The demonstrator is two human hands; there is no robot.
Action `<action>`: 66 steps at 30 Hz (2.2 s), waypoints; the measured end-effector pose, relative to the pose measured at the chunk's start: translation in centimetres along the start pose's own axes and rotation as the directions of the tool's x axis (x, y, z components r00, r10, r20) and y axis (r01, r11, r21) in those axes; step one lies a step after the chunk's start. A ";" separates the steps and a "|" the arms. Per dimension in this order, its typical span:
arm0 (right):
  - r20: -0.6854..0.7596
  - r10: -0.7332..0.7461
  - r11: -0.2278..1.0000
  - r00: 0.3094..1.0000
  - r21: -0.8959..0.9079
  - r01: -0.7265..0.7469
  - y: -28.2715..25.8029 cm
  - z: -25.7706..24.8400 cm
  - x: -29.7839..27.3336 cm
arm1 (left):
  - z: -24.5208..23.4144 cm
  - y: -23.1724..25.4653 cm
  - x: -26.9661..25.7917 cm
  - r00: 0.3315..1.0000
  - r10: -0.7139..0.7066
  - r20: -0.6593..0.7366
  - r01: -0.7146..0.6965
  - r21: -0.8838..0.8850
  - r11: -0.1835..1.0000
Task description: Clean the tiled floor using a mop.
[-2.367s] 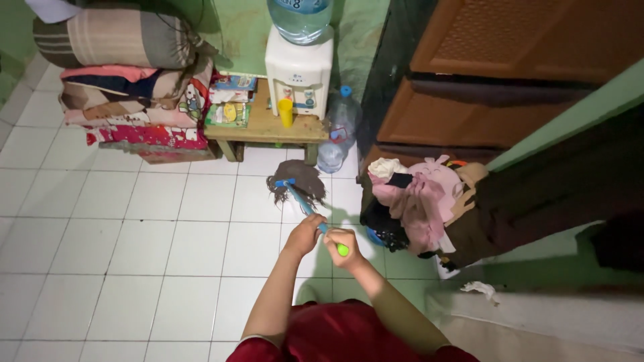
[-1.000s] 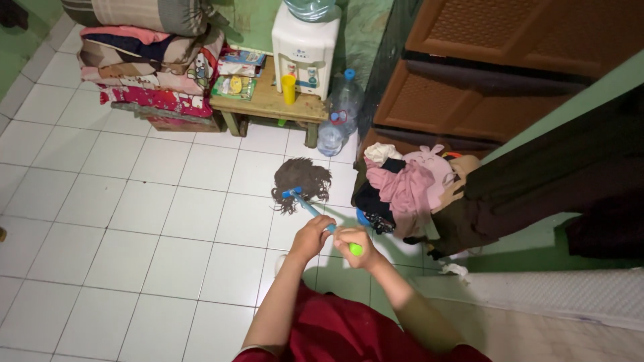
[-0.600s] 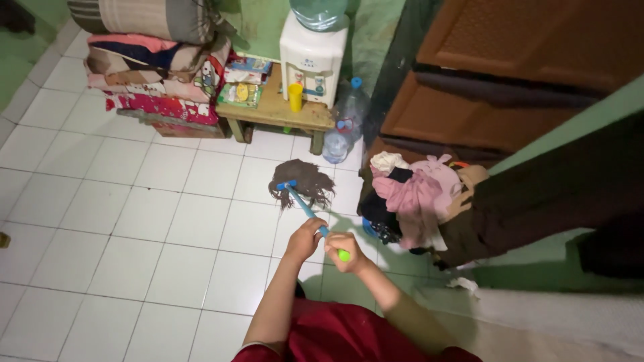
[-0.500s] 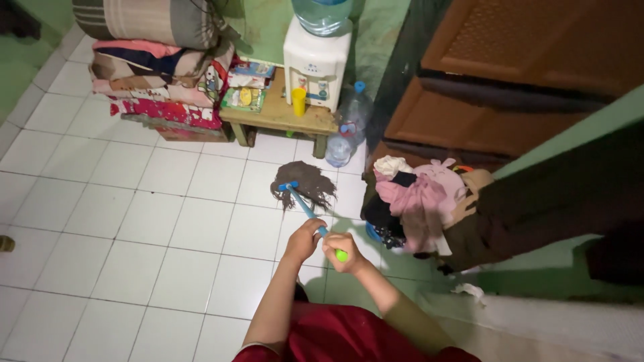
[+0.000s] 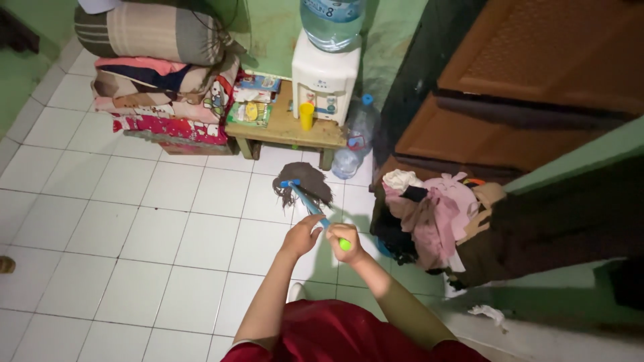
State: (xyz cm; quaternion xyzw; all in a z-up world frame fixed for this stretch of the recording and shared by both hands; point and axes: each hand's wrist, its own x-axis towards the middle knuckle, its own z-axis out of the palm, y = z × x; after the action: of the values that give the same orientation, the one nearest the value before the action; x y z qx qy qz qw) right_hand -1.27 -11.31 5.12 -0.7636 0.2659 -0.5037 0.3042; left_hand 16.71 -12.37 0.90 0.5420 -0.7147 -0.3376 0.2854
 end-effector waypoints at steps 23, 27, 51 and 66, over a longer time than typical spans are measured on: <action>0.087 0.012 0.992 0.996 -0.129 -0.001 7.1 2.3 4.7 | -3.5 -4.1 -1.8 0.970 -0.162 -0.182 0.169 0.026 0.985; 0.128 0.014 0.990 0.992 -0.141 0.004 6.4 2.3 3.4 | -2.6 -3.8 -2.7 0.973 -0.131 -0.188 0.140 0.033 0.990; 0.039 0.297 0.945 0.954 -0.155 -0.288 -2.5 -3.7 4.7 | -1.2 1.6 -4.3 0.981 -0.099 -0.164 0.112 0.073 0.991; 0.031 0.190 0.977 0.981 0.093 -0.192 -4.4 -5.6 4.7 | -1.3 0.6 -1.5 0.983 -0.042 -0.181 0.060 0.091 0.994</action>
State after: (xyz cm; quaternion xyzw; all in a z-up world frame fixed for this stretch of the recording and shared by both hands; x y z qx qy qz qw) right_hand -4.43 -12.80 12.91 -0.7247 0.3104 -0.4756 0.3902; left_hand 17.75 -11.01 2.10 0.6014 -0.6875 -0.2600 0.3132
